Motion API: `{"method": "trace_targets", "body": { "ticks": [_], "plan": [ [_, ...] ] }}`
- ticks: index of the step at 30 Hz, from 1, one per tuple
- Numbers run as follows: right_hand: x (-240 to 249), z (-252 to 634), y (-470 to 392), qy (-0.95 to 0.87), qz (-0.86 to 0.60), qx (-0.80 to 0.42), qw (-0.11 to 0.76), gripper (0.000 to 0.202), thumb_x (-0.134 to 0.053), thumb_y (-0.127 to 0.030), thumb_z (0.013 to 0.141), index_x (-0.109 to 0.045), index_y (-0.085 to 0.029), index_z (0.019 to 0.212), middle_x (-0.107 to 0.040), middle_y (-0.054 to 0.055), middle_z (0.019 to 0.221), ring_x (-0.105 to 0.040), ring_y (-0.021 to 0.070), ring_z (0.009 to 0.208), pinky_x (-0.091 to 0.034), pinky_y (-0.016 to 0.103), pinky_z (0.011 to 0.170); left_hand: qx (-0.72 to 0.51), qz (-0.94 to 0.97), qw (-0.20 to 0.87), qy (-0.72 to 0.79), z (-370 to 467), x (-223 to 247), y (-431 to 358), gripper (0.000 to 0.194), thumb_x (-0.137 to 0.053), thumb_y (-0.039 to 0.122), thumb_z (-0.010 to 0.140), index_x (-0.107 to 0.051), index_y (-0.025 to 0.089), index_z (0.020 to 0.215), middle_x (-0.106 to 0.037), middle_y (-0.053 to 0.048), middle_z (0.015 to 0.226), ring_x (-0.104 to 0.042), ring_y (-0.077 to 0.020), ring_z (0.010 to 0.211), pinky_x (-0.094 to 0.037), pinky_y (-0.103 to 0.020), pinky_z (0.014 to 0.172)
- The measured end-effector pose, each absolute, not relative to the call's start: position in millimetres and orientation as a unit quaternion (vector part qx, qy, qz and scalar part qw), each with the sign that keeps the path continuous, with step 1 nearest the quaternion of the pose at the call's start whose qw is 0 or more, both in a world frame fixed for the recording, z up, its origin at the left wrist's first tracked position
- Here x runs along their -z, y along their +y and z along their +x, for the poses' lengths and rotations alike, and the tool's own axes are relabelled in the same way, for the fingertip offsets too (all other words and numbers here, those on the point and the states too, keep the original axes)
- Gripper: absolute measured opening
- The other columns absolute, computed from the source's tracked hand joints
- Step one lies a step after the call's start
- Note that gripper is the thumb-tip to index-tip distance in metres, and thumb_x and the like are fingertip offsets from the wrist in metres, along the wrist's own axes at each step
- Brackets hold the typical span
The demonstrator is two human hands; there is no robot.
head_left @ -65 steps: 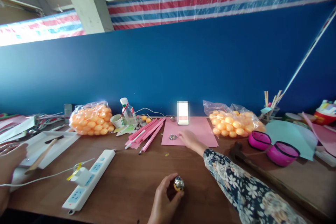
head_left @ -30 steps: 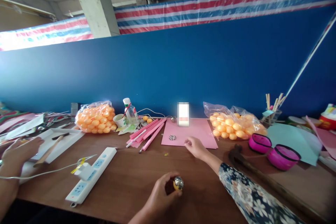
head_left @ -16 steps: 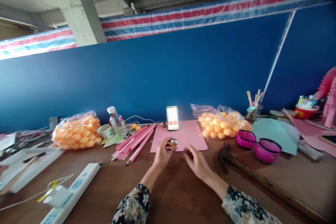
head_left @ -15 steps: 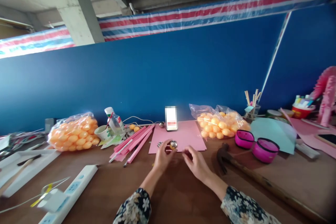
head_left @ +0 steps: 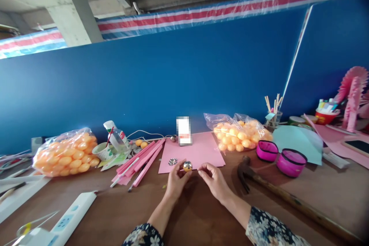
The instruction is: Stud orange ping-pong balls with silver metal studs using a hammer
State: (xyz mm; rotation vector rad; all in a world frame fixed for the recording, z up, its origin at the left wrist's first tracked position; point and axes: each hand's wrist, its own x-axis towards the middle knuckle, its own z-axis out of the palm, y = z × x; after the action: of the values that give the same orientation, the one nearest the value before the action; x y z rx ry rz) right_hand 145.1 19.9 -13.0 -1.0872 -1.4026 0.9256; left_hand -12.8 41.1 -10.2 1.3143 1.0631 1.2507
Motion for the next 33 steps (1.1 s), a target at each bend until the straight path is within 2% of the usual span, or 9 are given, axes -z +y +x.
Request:
{"method": "trace_targets", "body": {
  "ticks": [6,12,20,26,33],
  "plan": [
    [13,145,23,-0.512,-0.443,-0.480,0.558,0.022,-0.058,-0.040,0.073,-0.058,-0.019,0.077,-0.054,-0.001,0.066,-0.048,0.0122,0.058,-0.039,0.023,0.052,-0.522,0.530,0.517,0.424,-12,14,41,0.055,-0.069,0.028,0.063,-0.050,0.015,0.113,-0.065,-0.008,0.095,-0.063,-0.0203,0.086,-0.048,-0.036,0.081],
    [10,145,21,-0.456,-0.438,-0.524,0.570,0.023,-0.064,-0.040,0.067,-0.058,-0.019,0.076,-0.055,-0.002,0.065,-0.051,0.0129,0.062,-0.040,0.023,0.055,-0.502,0.531,0.535,0.424,-8,15,38,0.054,-0.071,0.028,0.061,-0.053,0.014,0.110,-0.066,-0.008,0.096,-0.063,-0.0208,0.085,-0.049,-0.035,0.079],
    [6,144,17,-0.450,-0.401,-0.557,0.571,0.017,-0.063,-0.035,0.071,-0.058,-0.019,0.074,-0.052,-0.004,0.065,-0.045,0.0093,0.058,-0.036,0.020,0.053,-0.491,0.520,0.568,0.407,-5,5,32,0.051,-0.070,0.031,0.062,-0.054,0.014,0.107,-0.066,-0.010,0.098,-0.062,-0.0228,0.089,-0.049,-0.036,0.080],
    [5,142,15,-0.429,-0.388,-0.597,0.556,0.018,-0.065,-0.036,0.069,-0.059,-0.020,0.074,-0.057,-0.002,0.071,-0.048,0.0103,0.062,-0.037,0.021,0.056,-0.480,0.519,0.583,0.401,-2,6,30,0.053,-0.069,0.032,0.065,-0.051,0.014,0.111,-0.065,-0.011,0.101,-0.062,-0.0242,0.092,-0.048,-0.038,0.082],
    [7,142,16,-0.427,-0.391,-0.599,0.553,0.019,-0.065,-0.036,0.069,-0.058,-0.019,0.074,-0.055,-0.002,0.071,-0.046,0.0096,0.061,-0.036,0.020,0.054,-0.479,0.534,0.565,0.409,-2,12,32,0.054,-0.068,0.031,0.066,-0.049,0.013,0.113,-0.066,-0.011,0.098,-0.063,-0.0217,0.085,-0.051,-0.035,0.077]
  ]
}}
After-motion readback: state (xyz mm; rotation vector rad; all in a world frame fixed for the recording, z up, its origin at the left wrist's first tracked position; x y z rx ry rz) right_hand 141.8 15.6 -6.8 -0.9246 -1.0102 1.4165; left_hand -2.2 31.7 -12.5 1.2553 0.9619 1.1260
